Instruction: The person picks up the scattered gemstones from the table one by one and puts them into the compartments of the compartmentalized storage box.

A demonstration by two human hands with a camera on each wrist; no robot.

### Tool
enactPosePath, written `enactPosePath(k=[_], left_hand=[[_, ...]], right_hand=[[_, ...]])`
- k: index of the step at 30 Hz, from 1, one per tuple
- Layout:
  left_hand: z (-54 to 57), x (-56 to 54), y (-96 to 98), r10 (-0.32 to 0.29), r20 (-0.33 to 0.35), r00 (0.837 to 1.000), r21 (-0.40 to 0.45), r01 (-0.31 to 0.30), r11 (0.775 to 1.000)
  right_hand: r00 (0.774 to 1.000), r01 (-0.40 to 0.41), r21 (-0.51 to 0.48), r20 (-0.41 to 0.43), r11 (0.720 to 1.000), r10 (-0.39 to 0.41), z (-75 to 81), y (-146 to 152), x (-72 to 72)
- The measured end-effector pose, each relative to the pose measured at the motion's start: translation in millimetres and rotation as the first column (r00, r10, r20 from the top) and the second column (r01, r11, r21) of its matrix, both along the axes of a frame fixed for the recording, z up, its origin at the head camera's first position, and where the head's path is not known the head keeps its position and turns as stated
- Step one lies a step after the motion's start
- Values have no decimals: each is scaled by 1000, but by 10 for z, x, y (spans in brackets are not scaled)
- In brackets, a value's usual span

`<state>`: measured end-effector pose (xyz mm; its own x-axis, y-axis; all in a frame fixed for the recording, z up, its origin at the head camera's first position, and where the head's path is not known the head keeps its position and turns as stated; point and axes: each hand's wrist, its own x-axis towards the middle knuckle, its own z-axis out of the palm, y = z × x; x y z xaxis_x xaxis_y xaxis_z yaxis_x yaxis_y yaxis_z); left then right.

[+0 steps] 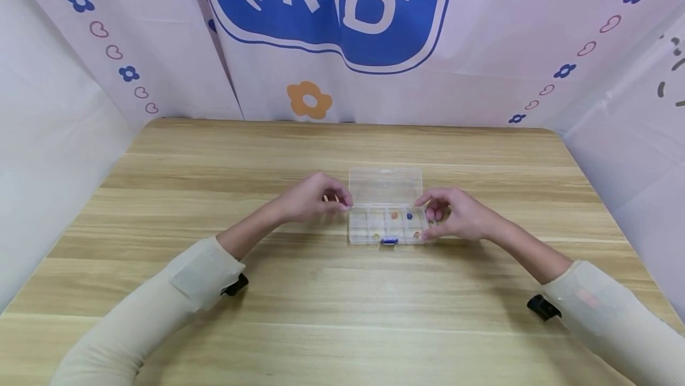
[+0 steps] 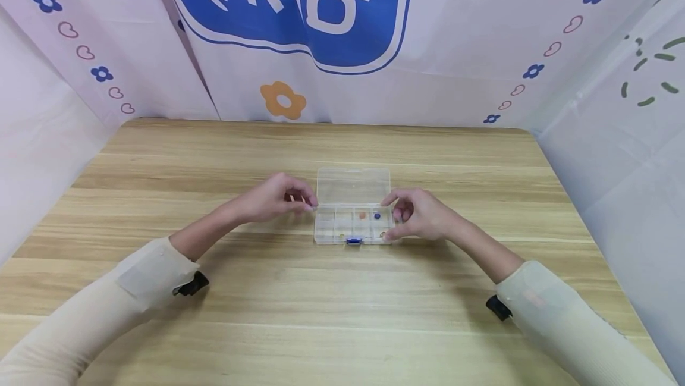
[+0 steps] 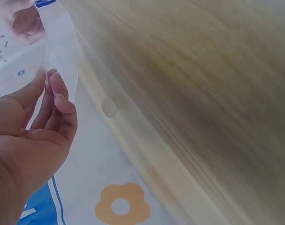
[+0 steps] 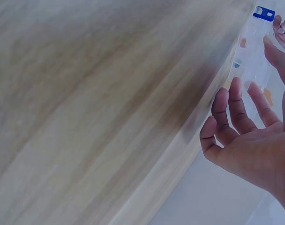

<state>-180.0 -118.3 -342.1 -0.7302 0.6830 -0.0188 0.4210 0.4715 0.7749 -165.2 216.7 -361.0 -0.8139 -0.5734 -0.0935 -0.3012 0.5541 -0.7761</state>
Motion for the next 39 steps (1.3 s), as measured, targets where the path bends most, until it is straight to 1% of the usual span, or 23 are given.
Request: enactPosePath(k=[7, 10, 22, 32, 39], left_hand=[[-29, -29, 38, -3, -28, 1000, -23, 2, 1000], [-41, -42, 54, 5, -29, 1000, -38, -6, 999], [-13, -32, 125, 38, -82, 996, -102, -47, 994], [-40, -46, 159, 24, -85, 996, -93, -32, 995], [-31, -36, 171, 37, -67, 997, -96, -44, 994]], right_hand=[[1000, 2, -2, 6, 1000, -2, 8, 3, 5], [1000, 3, -3, 6, 1000, -3, 11, 3, 7], [1000, -2, -4, 2, 1000, 2, 16, -1, 3], [1000, -10, -6, -11, 1000, 10, 10, -6, 1], [1000, -12, -5, -12, 1000, 12, 6, -3, 2]])
